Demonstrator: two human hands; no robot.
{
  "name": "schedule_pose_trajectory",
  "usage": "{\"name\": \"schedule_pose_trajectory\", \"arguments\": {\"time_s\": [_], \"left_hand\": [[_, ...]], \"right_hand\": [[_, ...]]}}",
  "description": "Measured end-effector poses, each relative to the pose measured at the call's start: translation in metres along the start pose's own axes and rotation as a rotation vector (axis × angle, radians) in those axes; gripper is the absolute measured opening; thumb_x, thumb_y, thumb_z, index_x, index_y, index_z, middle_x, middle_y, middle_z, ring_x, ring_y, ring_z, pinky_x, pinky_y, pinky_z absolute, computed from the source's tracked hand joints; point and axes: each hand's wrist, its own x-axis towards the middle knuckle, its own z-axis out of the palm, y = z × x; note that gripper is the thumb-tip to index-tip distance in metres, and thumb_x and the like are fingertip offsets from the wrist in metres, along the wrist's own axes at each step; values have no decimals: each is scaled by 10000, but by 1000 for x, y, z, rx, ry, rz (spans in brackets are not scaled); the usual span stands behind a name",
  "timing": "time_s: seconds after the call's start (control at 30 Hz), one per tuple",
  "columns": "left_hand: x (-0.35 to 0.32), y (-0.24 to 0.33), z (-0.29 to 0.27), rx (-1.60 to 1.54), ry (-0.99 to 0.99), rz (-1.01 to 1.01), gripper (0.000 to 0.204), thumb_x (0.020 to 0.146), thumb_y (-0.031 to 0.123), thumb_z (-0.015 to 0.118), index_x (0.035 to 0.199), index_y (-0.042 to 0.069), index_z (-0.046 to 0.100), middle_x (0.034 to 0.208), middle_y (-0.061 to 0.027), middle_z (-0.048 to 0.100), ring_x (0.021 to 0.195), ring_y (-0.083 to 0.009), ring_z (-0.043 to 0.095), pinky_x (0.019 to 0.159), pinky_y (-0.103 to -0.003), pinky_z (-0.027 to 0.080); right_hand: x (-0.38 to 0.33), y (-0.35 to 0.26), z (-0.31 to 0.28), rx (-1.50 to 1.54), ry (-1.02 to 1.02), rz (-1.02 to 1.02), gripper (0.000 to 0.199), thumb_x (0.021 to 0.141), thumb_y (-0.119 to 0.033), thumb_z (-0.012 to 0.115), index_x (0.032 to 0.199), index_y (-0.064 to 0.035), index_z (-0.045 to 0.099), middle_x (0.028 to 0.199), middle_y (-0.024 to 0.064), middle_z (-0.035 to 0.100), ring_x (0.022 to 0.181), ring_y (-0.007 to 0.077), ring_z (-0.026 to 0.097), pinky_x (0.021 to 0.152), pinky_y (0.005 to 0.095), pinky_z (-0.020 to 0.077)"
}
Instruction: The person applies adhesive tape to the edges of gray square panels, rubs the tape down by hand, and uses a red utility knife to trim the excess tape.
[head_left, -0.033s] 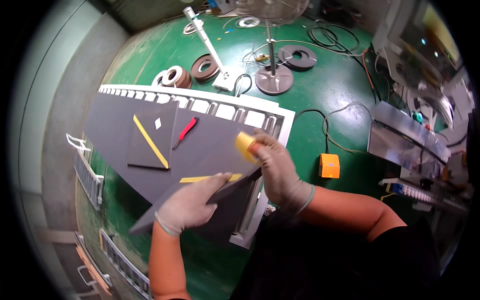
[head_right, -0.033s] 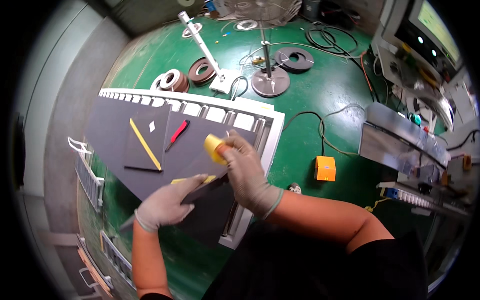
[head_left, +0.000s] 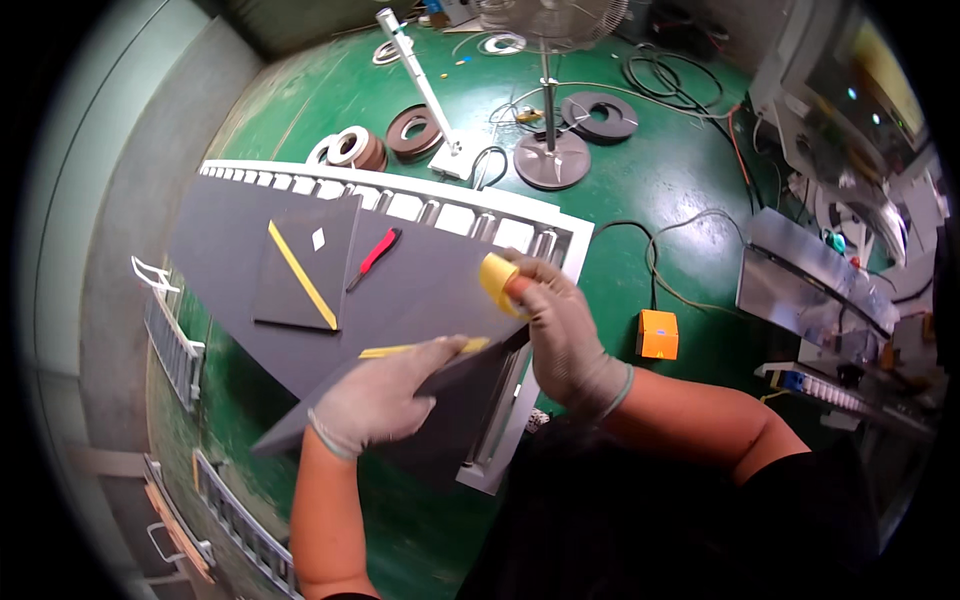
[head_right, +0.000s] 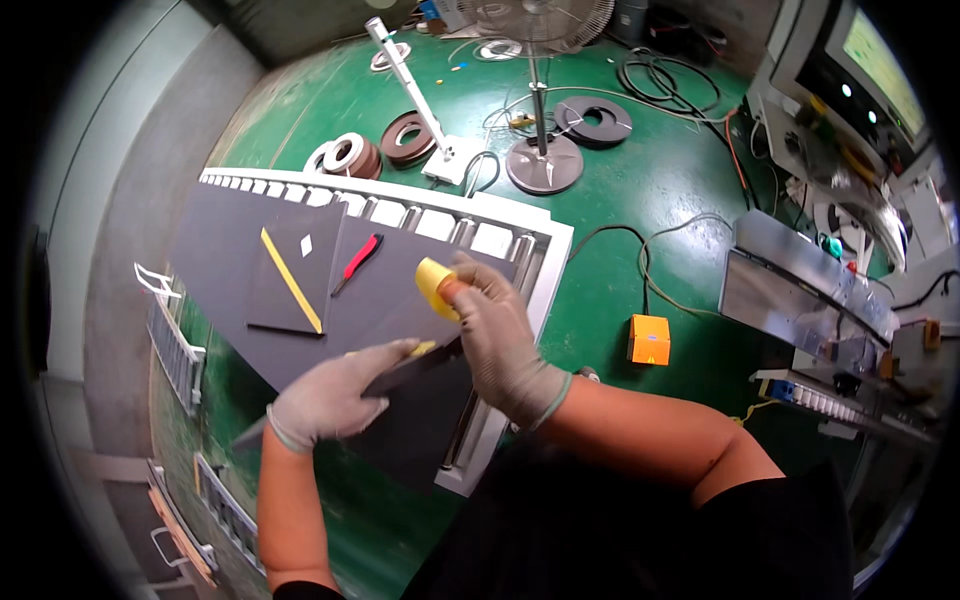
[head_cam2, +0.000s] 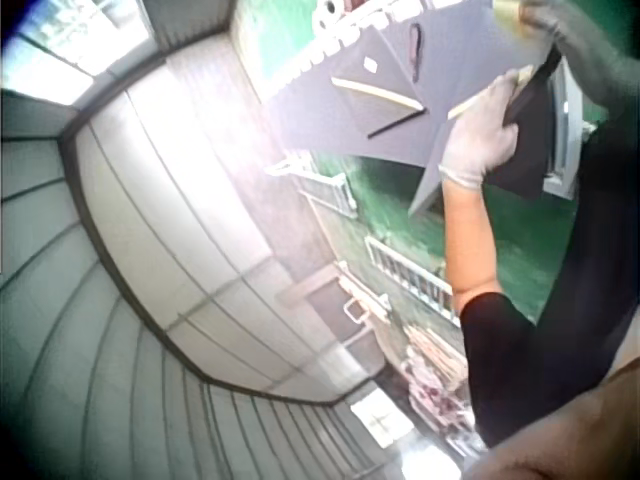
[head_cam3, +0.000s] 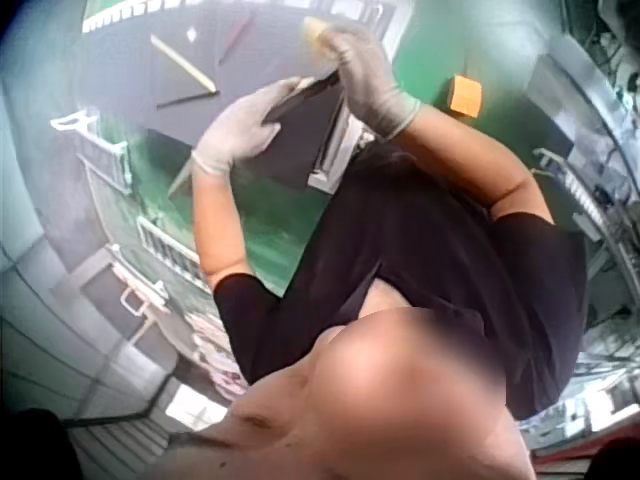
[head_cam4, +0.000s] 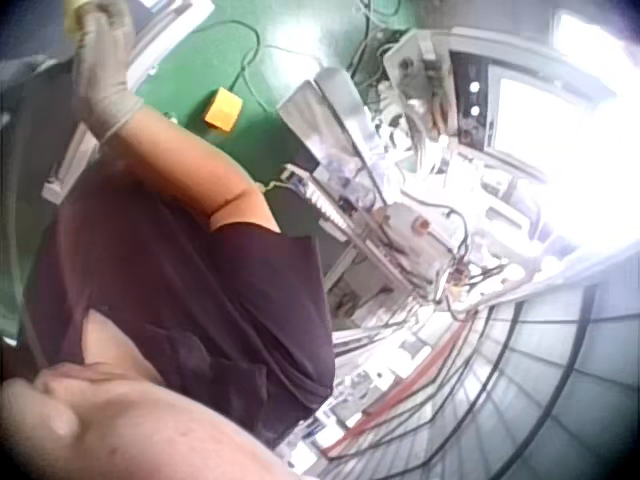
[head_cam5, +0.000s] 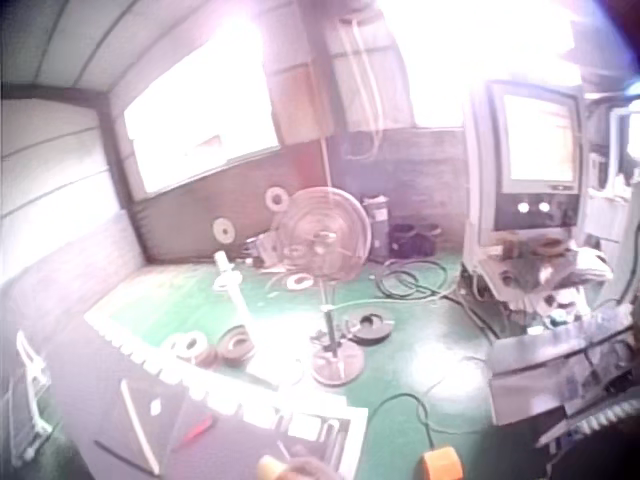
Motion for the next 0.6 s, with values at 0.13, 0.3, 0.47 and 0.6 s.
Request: {"name": "schedule_pose_trajectory", "arguments": {"time_s": [0.13, 0.3, 0.47, 0.6], "left_hand": [[-5, -5, -24, 12, -10, 63, 722, 823, 18, 615, 1524, 69, 448, 1366, -229, 618, 1243, -380, 610, 1048, -392, 487], [19, -4, -72, -154, -155, -11, 599, 819, 64, 604, 1416, 90, 573, 1112, -198, 728, 996, -303, 723, 892, -372, 562], [22, -3, -108, 151, -80, -21, 591, 831, 119, 681, 1405, 45, 564, 1215, -229, 681, 1111, -356, 656, 994, -381, 510], [20, -5, -123, 116, -23, -32, 597, 841, 141, 696, 1411, 33, 555, 1253, -219, 674, 1172, -346, 638, 1034, -377, 489]], "right_hand": [[3, -8, 20, 14, -30, -116, 173, 995, -129, 602, 1086, 11, 647, 1043, 75, 661, 969, 134, 600, 904, 276, 475], [35, -16, 26, -105, 27, -276, 265, 985, -192, 594, 1107, 40, 638, 1005, 89, 649, 925, 147, 568, 865, 297, 468], [45, -45, 62, 35, 148, -114, 346, 987, -245, 570, 1151, 53, 633, 1033, 126, 632, 932, 174, 550, 862, 306, 444], [54, -60, 74, -87, 76, -171, 339, 982, -231, 593, 1184, 39, 627, 1041, 130, 631, 941, 184, 550, 862, 330, 446]]}}
